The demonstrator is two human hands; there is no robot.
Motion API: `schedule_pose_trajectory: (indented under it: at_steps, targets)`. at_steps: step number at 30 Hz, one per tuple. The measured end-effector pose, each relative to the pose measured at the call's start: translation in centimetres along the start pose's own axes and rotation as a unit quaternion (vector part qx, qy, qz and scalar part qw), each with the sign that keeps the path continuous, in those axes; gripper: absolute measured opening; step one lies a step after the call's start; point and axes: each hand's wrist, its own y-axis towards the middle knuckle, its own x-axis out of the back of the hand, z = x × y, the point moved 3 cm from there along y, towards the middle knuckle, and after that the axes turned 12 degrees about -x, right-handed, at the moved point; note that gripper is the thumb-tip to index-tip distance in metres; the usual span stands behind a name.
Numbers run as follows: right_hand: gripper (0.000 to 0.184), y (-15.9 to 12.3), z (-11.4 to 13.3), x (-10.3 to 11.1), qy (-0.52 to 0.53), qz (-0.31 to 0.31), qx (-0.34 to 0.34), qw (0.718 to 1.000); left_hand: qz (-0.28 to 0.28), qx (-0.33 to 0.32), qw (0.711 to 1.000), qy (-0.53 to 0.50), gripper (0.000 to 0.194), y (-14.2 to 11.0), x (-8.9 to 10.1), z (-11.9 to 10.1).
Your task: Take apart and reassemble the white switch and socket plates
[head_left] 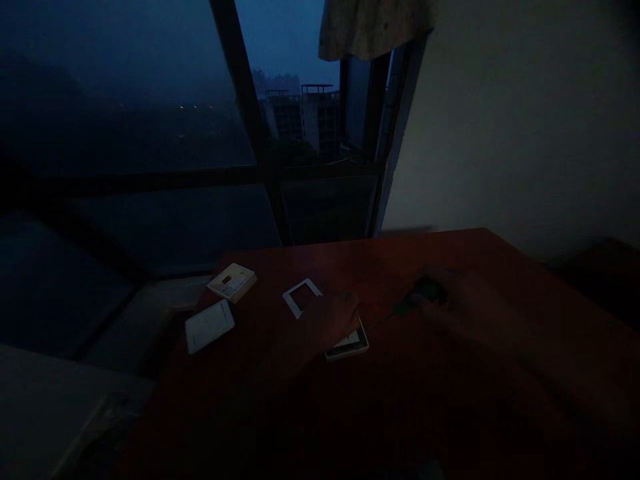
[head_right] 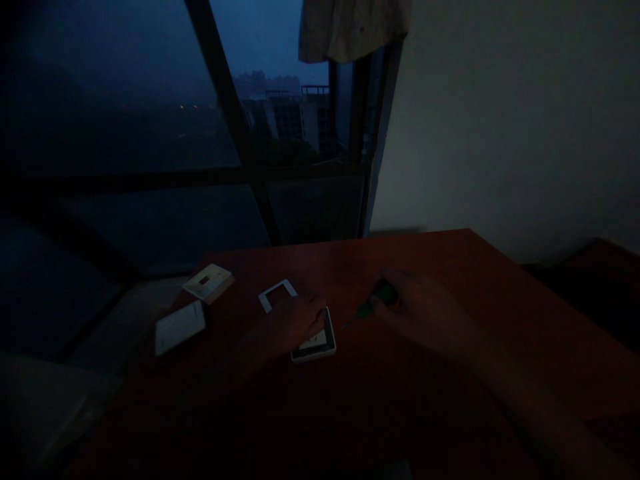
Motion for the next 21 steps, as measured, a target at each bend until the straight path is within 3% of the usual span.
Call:
schedule_pose_trajectory:
  at_steps: [4, 6, 9, 12, 15, 21]
  targets:
    - [0.019, -0.3, -0.4, -0.3, 0.011, 0.001, -0.008, 1.000, -0.070, 0.067, 0.995, -0.013, 0.019, -3.2, 0.3, 1.6]
    - [0.019, -0.4, -0.7, -0.5, 0.017, 0.008, -0.011, 1.000, -0.156, 0.144, 0.975, -0.061, 0.022, -6.0, 0.0, 3.0]
    - [0.018, -0.5, -1.3, -0.9, 0.022, 0.005, -0.015, 1.000, -0.230, 0.232, 0.941, -0.088, 0.021, -11.1, -1.2, 5.1]
    - [0.018, -0.5, -1.8, -1.2, 0.021, 0.007, -0.014, 1.000, -0.229, 0.284, 0.927, -0.082, 0.019, -15.5, -2.7, 6.7]
    - [0.017, -0.5, -2.2, -1.4, 0.012, 0.011, -0.028, 0.999, -0.188, 0.287, 0.937, -0.060, 0.019, -18.0, -3.7, 7.3]
    - [0.017, -0.6, -2.7, -1.5, 0.001, -0.011, -0.026, 1.000, -0.147, 0.309, 0.939, -0.027, 0.022, -18.2, -4.1, 7.1]
